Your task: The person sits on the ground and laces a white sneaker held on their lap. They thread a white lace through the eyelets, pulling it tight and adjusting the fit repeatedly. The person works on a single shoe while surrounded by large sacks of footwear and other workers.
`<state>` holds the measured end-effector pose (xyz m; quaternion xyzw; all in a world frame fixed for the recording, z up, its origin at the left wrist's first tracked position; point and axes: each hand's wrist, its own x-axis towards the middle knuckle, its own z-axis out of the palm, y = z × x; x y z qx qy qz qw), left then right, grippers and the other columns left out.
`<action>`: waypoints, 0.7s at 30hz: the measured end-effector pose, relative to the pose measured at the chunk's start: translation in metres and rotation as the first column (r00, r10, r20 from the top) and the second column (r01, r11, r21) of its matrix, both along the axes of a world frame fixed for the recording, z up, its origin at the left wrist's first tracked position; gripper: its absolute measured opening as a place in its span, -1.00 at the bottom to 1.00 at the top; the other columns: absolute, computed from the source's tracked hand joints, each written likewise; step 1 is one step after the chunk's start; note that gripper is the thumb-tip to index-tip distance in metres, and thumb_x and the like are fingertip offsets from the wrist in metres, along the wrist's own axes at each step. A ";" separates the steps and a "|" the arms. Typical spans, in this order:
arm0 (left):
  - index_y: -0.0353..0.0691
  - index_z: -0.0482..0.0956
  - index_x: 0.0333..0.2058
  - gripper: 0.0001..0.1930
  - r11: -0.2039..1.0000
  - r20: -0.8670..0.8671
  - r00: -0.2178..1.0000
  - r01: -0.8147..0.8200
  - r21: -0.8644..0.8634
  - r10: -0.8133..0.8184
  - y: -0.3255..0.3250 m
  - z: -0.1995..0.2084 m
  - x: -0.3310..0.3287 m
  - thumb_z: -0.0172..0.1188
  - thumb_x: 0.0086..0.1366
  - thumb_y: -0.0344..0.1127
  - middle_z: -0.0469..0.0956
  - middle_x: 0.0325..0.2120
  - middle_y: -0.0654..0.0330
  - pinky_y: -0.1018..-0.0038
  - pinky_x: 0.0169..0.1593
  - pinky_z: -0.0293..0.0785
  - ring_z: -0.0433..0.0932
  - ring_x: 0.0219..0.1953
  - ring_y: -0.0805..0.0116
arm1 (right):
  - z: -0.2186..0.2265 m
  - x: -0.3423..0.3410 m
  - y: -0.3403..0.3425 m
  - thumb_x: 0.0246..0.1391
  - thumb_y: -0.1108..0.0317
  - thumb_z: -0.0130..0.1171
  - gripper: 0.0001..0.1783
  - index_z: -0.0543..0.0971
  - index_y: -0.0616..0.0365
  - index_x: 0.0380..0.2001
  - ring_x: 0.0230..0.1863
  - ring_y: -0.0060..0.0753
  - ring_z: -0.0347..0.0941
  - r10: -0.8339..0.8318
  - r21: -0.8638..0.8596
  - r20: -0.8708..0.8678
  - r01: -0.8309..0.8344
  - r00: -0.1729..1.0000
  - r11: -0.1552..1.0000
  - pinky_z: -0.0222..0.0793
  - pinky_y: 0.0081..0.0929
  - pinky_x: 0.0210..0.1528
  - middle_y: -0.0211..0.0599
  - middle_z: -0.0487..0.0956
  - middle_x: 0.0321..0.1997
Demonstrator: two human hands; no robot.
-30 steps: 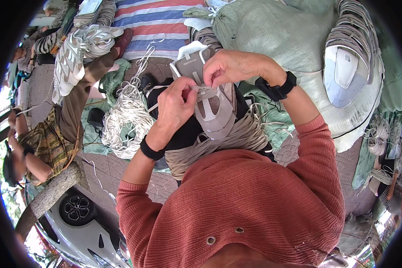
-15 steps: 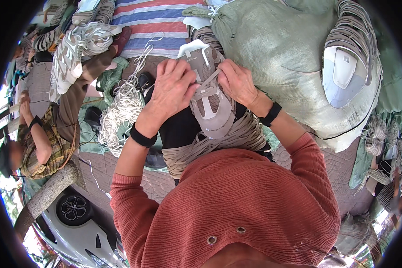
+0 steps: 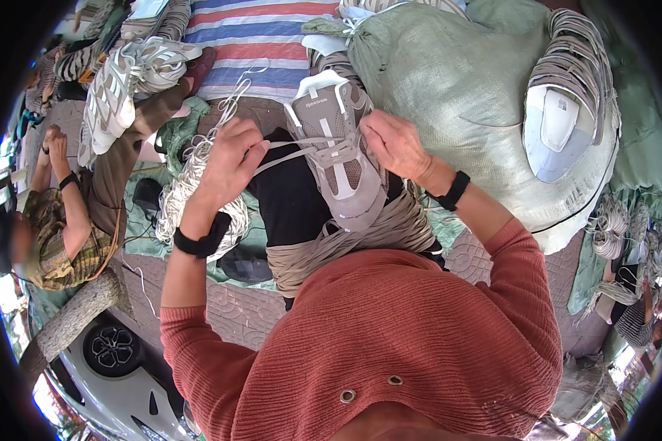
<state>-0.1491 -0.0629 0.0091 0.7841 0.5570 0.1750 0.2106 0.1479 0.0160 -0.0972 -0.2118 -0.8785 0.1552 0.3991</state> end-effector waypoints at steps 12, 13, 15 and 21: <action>-0.16 0.35 -0.53 -0.63 0.926 0.840 -0.400 0.078 -0.368 0.367 -0.010 0.035 0.007 -0.02 0.48 -0.15 0.23 -0.58 0.32 0.40 -0.17 0.26 0.17 -0.49 0.46 | 0.079 -0.025 0.023 0.06 0.33 0.24 -0.89 0.57 0.11 -0.39 -0.13 -0.34 0.40 0.289 -0.196 0.527 -0.216 0.799 0.956 0.18 -0.37 0.03 -0.39 0.45 -0.38; -0.19 0.41 -0.45 -0.73 0.945 0.839 -0.436 0.115 -0.305 0.324 -0.012 0.025 -0.003 0.03 0.45 -0.23 0.31 -0.53 0.31 0.39 -0.16 0.28 0.20 -0.48 0.48 | 0.075 -0.028 0.022 0.04 0.33 0.26 -0.90 0.57 0.09 -0.41 -0.15 -0.35 0.40 0.274 -0.247 0.509 -0.167 0.816 0.955 0.17 -0.38 0.02 -0.41 0.45 -0.40; -0.19 0.44 -0.43 -0.77 0.948 0.801 -0.520 0.057 -0.313 0.296 -0.019 0.020 -0.022 0.05 0.44 -0.26 0.36 -0.51 0.29 0.38 -0.15 0.31 0.23 -0.47 0.48 | 0.056 -0.032 0.015 0.02 0.33 0.28 -0.90 0.58 0.06 -0.44 -0.19 -0.38 0.40 0.224 -0.349 0.476 -0.052 0.850 0.936 0.15 -0.41 -0.01 -0.45 0.45 -0.44; -0.36 0.49 -0.29 -0.86 0.969 0.769 -0.627 -0.094 -0.230 0.122 -0.067 0.023 -0.112 0.05 0.41 -0.38 0.44 -0.22 0.05 0.52 -0.25 0.37 0.34 -0.32 0.37 | 0.061 -0.042 -0.001 0.00 0.31 0.33 -0.91 0.62 -0.04 -0.39 -0.32 -0.44 0.39 0.048 -0.735 0.063 0.014 0.997 0.678 0.10 -0.37 -0.01 -0.51 0.42 -0.46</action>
